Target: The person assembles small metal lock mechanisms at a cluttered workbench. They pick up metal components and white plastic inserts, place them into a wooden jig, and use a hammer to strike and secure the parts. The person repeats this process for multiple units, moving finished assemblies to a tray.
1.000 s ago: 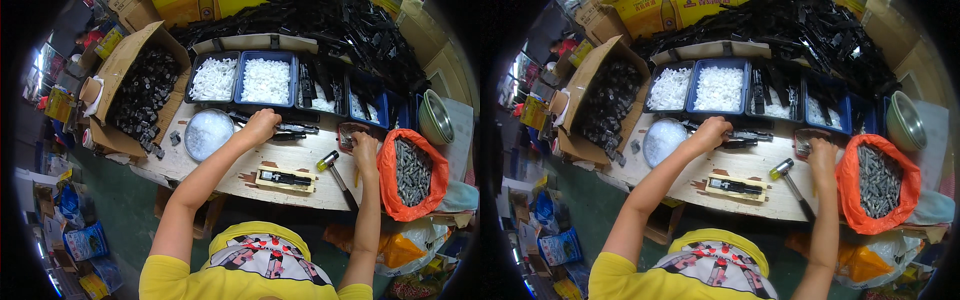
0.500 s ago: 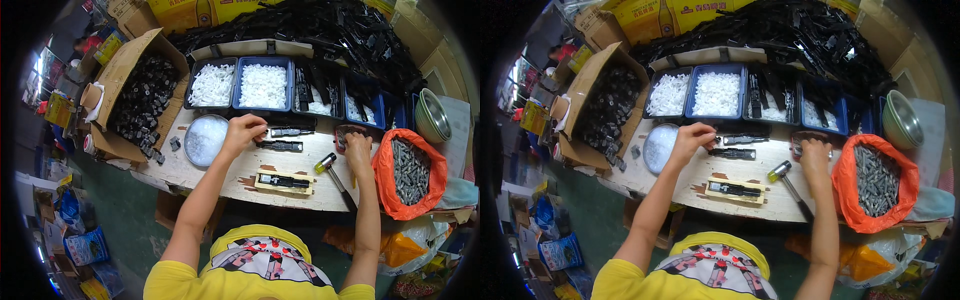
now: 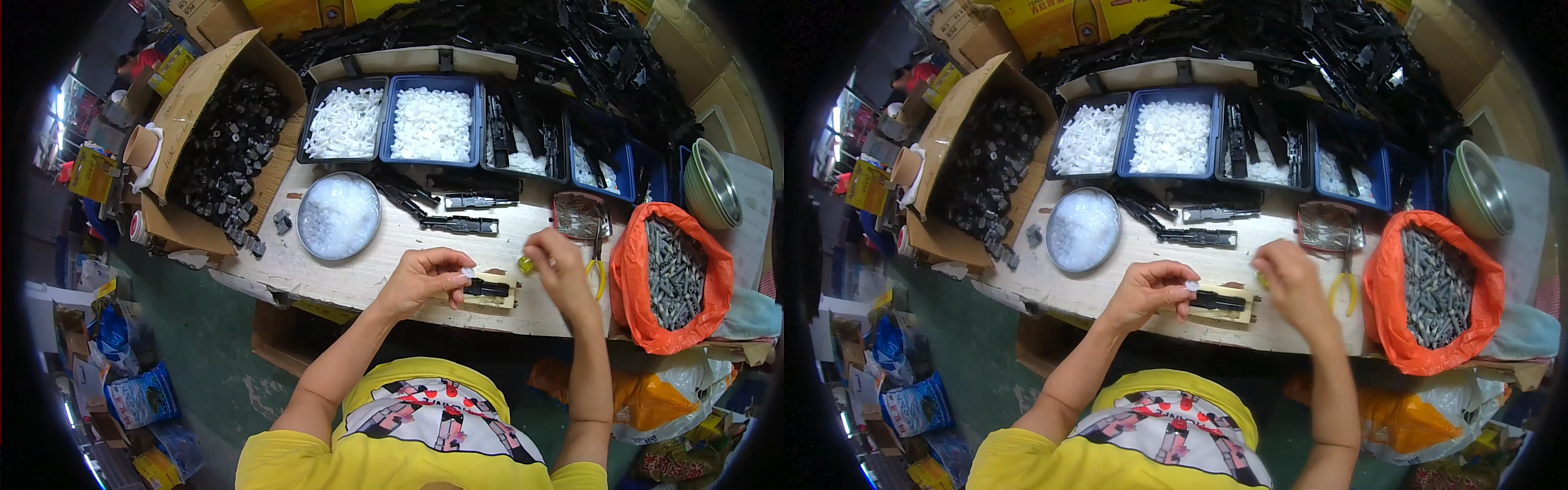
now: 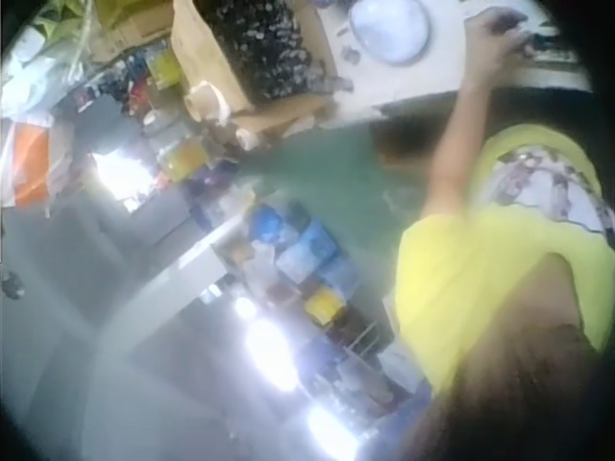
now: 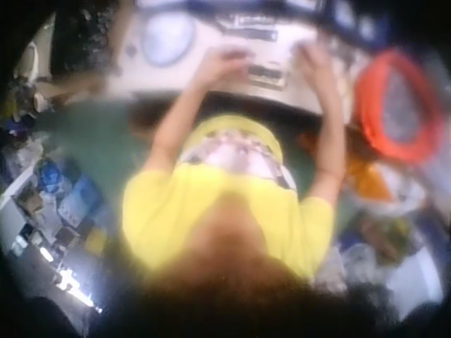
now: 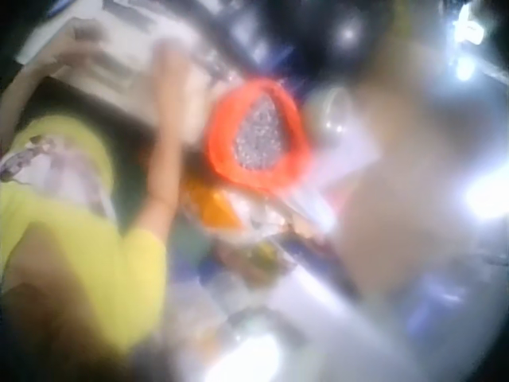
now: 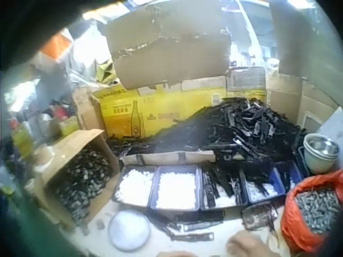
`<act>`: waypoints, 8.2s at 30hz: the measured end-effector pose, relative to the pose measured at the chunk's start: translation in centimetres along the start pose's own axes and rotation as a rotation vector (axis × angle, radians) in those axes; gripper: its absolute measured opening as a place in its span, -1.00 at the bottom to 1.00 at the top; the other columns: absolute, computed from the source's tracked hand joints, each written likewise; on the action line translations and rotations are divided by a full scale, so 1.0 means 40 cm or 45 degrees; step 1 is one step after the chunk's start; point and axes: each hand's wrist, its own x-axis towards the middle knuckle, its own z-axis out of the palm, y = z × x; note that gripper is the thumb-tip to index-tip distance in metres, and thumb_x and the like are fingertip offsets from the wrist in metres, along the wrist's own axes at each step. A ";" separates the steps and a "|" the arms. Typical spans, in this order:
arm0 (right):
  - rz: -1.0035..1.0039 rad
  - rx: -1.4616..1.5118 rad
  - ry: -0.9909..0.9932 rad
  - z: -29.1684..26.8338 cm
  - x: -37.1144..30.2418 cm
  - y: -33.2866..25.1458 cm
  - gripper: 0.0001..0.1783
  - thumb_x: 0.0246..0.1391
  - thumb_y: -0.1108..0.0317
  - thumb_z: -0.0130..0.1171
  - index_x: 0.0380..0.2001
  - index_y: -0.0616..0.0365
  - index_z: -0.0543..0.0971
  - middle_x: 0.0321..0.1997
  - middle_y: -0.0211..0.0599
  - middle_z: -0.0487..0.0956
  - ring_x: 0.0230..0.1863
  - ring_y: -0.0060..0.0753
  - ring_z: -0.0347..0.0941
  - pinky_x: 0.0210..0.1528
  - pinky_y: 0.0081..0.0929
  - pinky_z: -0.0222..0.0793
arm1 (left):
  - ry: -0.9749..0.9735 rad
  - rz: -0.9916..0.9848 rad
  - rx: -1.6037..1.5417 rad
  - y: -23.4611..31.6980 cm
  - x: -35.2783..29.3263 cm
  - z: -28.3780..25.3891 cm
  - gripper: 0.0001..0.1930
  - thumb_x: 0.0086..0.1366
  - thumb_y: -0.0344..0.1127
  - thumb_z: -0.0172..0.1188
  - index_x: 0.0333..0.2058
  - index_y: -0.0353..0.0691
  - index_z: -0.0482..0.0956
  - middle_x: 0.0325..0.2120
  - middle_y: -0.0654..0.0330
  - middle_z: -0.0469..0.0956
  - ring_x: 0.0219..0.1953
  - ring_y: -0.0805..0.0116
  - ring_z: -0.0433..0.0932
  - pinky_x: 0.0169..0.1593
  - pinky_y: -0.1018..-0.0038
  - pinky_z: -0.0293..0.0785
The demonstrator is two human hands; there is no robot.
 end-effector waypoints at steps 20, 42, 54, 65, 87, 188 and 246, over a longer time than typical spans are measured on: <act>-0.458 0.065 -0.307 0.055 0.015 -0.112 -0.73 -0.34 0.62 0.13 -0.41 0.19 0.51 -0.41 -0.27 0.44 -0.32 -0.22 0.34 -0.27 -0.39 0.25 | -0.066 -0.005 -0.079 -0.024 -0.024 0.010 -0.89 0.14 -0.46 0.15 -0.35 -0.37 0.49 -0.57 0.15 0.51 -0.63 0.47 0.51 -0.58 0.56 0.49; -0.316 -0.318 -0.116 0.158 -0.052 -0.050 -0.85 -0.25 0.42 0.24 -0.48 0.04 0.52 -0.51 -0.45 0.38 -0.37 -0.41 0.27 -0.29 -0.39 0.01 | 0.207 0.541 1.536 -0.049 -0.026 -0.028 -0.64 -0.16 -0.32 0.35 -0.29 -0.15 0.57 -0.30 0.25 0.42 -0.17 0.27 0.28 -0.06 0.37 0.11; -0.257 -0.293 -0.088 0.155 -0.062 -0.047 -0.87 -0.23 0.41 0.23 -0.49 0.04 0.53 -0.47 -0.44 0.36 -0.33 -0.38 0.26 -0.25 -0.35 -0.01 | 0.122 0.424 1.606 -0.032 -0.004 -0.020 -0.68 -0.16 -0.29 0.34 -0.35 -0.12 0.55 -0.36 0.23 0.35 -0.20 0.25 0.26 -0.11 0.34 0.07; 0.065 -0.690 0.306 -0.047 -0.023 0.121 -0.90 -0.20 0.40 0.20 -0.49 0.04 0.55 -0.44 -0.39 0.43 -0.27 -0.32 0.31 -0.24 -0.30 0.04 | -0.328 0.731 2.245 0.098 0.181 0.121 -0.82 -0.11 -0.25 0.27 -0.49 -0.14 0.56 -0.43 0.22 0.38 -0.25 0.22 0.28 -0.21 0.27 0.11; 0.208 -0.836 0.115 -0.082 0.028 0.220 -0.85 -0.28 0.49 0.09 -0.53 0.08 0.59 -0.45 -0.24 0.51 -0.25 -0.25 0.35 -0.19 -0.21 0.05 | -0.213 0.866 2.397 0.012 0.741 0.299 -0.89 -0.16 -0.44 0.15 -0.58 -0.26 0.61 -0.57 0.04 0.56 -0.33 0.06 0.50 -0.12 0.21 0.23; 0.417 -1.075 0.594 -0.368 -0.242 0.181 -0.85 -0.05 0.39 0.11 -0.37 0.21 0.53 -0.32 -0.21 0.51 -0.25 -0.24 0.41 -0.18 -0.37 0.29 | 0.213 0.735 1.731 -0.075 -0.002 0.003 -0.85 -0.14 -0.35 0.30 -0.50 -0.07 0.56 -0.38 0.34 0.40 -0.26 0.33 0.28 -0.16 0.33 0.05; 0.291 -0.974 0.749 -0.330 -0.245 0.197 -0.68 0.16 0.31 -0.06 -0.16 0.37 0.45 -0.17 -0.01 0.49 -0.15 -0.08 0.41 -0.13 -0.34 0.28 | 1.104 -0.076 1.972 0.216 -0.102 -0.390 -0.82 -0.18 -0.36 0.16 -0.61 -0.39 0.56 -0.56 -0.19 0.50 -0.46 -0.12 0.51 -0.27 0.21 0.44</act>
